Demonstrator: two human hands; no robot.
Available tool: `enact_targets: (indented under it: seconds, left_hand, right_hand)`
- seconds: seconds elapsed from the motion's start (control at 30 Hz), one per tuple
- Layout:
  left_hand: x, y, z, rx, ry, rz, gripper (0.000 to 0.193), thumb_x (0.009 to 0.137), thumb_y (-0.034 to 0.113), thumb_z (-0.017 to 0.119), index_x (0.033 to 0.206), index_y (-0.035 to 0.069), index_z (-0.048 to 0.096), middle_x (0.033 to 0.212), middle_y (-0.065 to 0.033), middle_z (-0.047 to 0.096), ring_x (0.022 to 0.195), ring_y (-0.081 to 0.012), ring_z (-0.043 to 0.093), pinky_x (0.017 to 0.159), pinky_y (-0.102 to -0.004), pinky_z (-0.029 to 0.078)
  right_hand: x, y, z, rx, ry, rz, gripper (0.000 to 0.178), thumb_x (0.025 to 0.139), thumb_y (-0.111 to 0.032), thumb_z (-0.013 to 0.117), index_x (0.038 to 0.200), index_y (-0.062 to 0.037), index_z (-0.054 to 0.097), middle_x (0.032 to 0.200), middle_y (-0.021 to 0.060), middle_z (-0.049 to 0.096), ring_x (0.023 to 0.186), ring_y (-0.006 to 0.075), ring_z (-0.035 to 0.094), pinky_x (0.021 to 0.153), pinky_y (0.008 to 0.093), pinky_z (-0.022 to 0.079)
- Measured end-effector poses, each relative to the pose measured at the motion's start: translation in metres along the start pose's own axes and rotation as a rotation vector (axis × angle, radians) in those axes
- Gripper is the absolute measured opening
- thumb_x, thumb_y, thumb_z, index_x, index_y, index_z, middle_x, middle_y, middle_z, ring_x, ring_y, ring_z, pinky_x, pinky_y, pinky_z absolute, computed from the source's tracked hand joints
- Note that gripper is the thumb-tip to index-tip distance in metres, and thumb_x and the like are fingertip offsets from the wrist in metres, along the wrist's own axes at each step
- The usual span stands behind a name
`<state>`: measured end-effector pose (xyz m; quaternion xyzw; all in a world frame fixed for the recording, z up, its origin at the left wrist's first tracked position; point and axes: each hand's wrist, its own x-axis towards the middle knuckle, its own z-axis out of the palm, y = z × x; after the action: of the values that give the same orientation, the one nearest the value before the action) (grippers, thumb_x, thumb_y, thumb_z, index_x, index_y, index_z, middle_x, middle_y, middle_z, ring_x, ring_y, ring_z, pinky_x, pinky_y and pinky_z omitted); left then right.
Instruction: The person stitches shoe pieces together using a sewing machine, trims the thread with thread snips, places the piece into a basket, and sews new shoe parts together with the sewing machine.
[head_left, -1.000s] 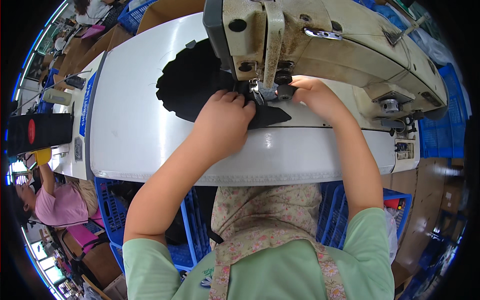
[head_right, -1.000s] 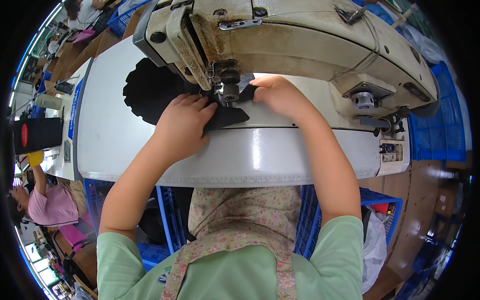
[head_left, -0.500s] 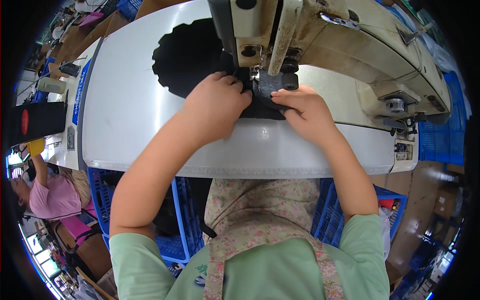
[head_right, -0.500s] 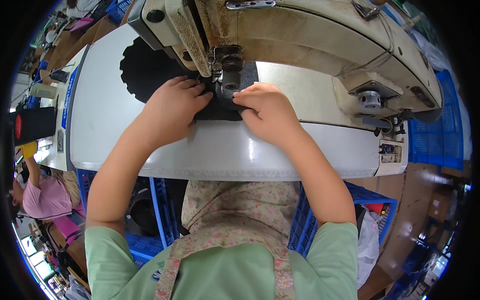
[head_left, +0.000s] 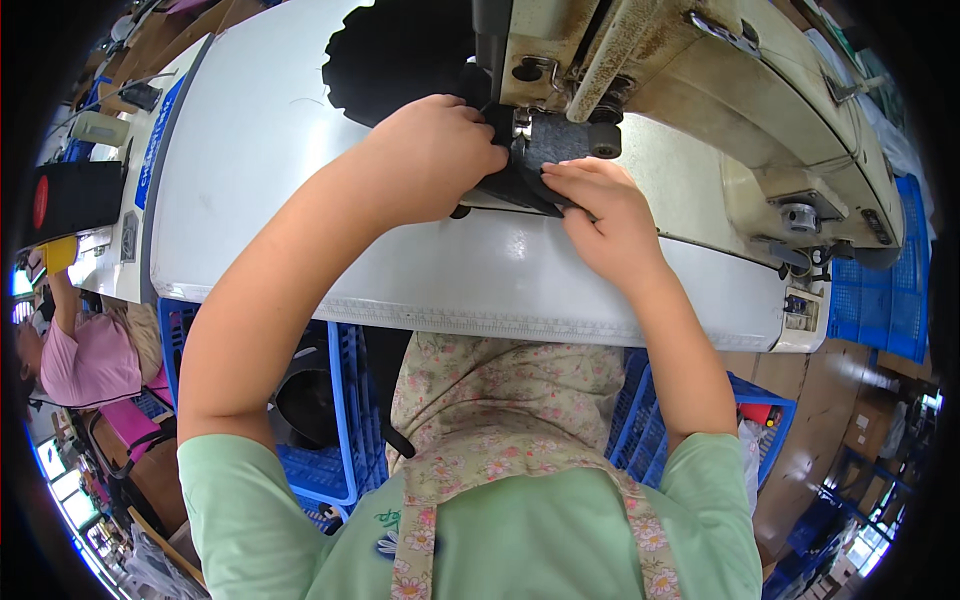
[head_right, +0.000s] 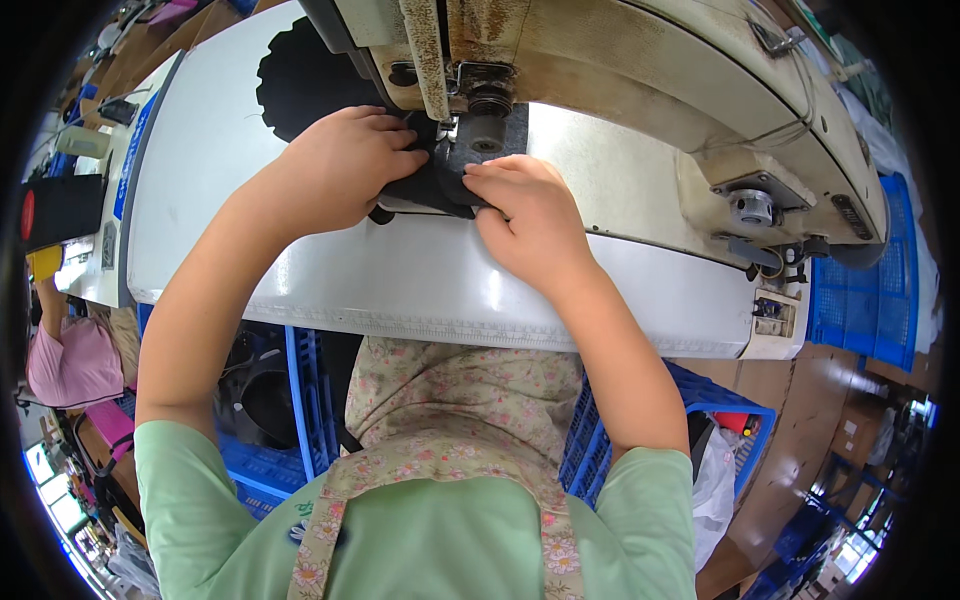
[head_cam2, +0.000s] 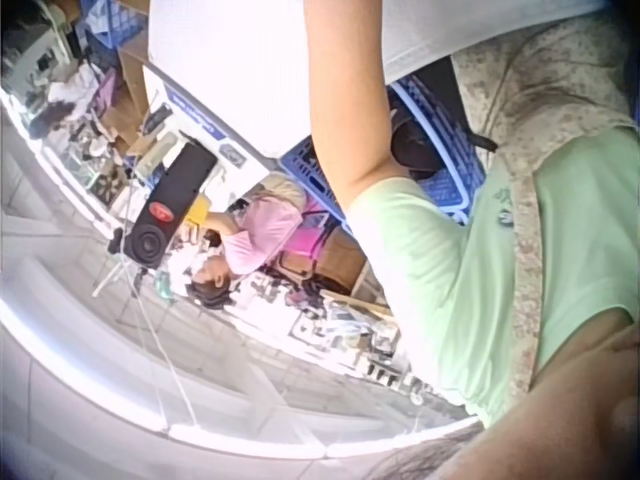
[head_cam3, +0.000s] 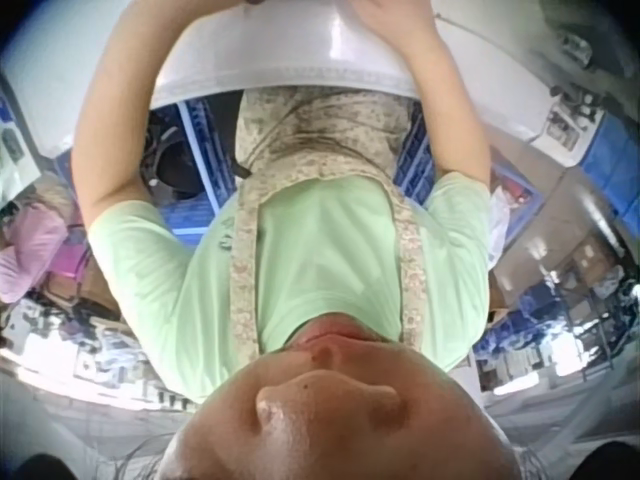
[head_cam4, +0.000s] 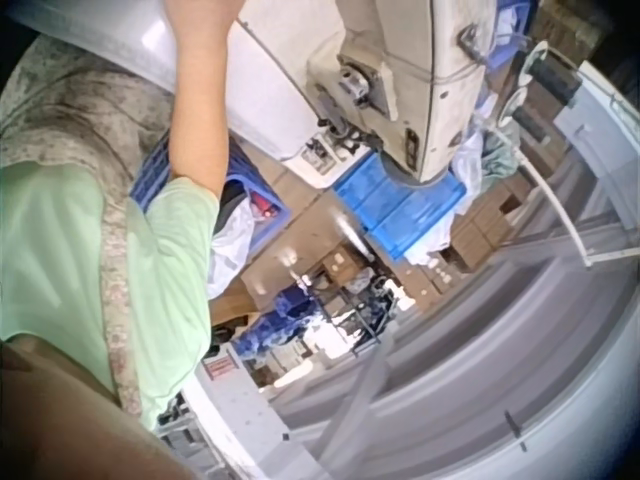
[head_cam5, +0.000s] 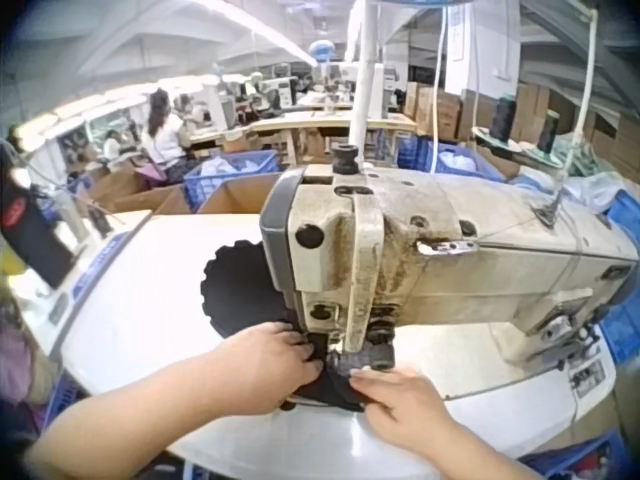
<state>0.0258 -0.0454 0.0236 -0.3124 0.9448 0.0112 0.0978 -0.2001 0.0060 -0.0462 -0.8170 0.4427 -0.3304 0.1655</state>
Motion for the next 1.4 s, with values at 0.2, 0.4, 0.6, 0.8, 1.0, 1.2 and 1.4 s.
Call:
enact_targets:
  seconds: [0.2,0.4,0.6,0.8,1.0,1.2,1.4]
  left_hand:
    - [-0.001,-0.001,0.000,-0.047,0.002,0.007,0.046,0.068,0.000,0.065,0.114,0.004,0.065,0.115,-0.0139,0.065,0.115,-0.0291,0.057,0.104,-0.0376,0.041]
    - [0.000,-0.006,0.002,-0.052,0.026,0.029,0.045,0.068,-0.001,0.064,0.113,0.004,0.065,0.114,-0.0141,0.065,0.115,-0.0294,0.056,0.104,-0.0375,0.040]
    - [-0.001,-0.007,0.001,-0.064,0.019,0.025,0.046,0.068,-0.001,0.064,0.114,0.004,0.065,0.114,-0.0139,0.065,0.116,-0.0290,0.056,0.104,-0.0374,0.040]
    - [-0.001,-0.009,0.002,-0.046,0.028,0.034,0.044,0.069,-0.001,0.063,0.113,0.004,0.065,0.115,-0.0134,0.065,0.116,-0.0285,0.056,0.103,-0.0375,0.040]
    - [0.000,-0.011,0.002,-0.031,0.044,0.024,0.043,0.069,0.000,0.063,0.112,0.004,0.065,0.115,-0.0135,0.065,0.115,-0.0288,0.057,0.103,-0.0377,0.041]
    - [0.002,-0.009,0.004,-0.014,0.099,0.010,0.042,0.070,0.001,0.063,0.112,0.003,0.065,0.114,-0.0144,0.065,0.113,-0.0285,0.058,0.102,-0.0381,0.041]
    - [0.003,0.000,0.010,0.046,0.134,-0.047,0.042,0.073,0.001,0.062,0.115,0.003,0.063,0.115,-0.0143,0.064,0.114,-0.0282,0.057,0.103,-0.0381,0.041]
  right_hand:
    - [0.000,-0.001,0.001,-0.013,-0.012,0.001,0.030,0.072,-0.004,0.058,0.100,-0.0012,0.070,0.109,0.0082,0.069,0.106,0.0265,0.059,0.096,0.0410,0.044]
    - [0.000,-0.005,0.001,-0.033,-0.022,-0.003,0.031,0.073,-0.005,0.058,0.101,0.0003,0.070,0.111,0.0091,0.068,0.108,0.0267,0.058,0.098,0.0412,0.043]
    - [0.001,-0.008,0.000,-0.038,-0.028,0.010,0.031,0.073,-0.004,0.057,0.101,0.0003,0.070,0.111,0.0090,0.068,0.109,0.0270,0.058,0.098,0.0413,0.043]
    - [0.002,-0.008,0.001,-0.050,-0.020,0.007,0.030,0.075,-0.004,0.057,0.101,-0.0002,0.070,0.112,0.0089,0.068,0.109,0.0270,0.058,0.098,0.0413,0.042]
    - [0.004,-0.008,0.005,-0.059,-0.005,0.002,0.030,0.075,-0.003,0.057,0.103,-0.0005,0.068,0.113,0.0090,0.067,0.108,0.0278,0.058,0.098,0.0414,0.042]
    - [0.005,-0.003,0.006,-0.048,0.019,0.024,0.032,0.075,-0.001,0.056,0.105,-0.0012,0.067,0.107,0.0106,0.067,0.103,0.0304,0.057,0.094,0.0405,0.044]
    - [0.011,0.003,0.005,0.016,0.048,0.040,0.034,0.074,0.002,0.054,0.105,-0.0022,0.066,0.100,0.0134,0.065,0.101,0.0339,0.058,0.092,0.0420,0.045]
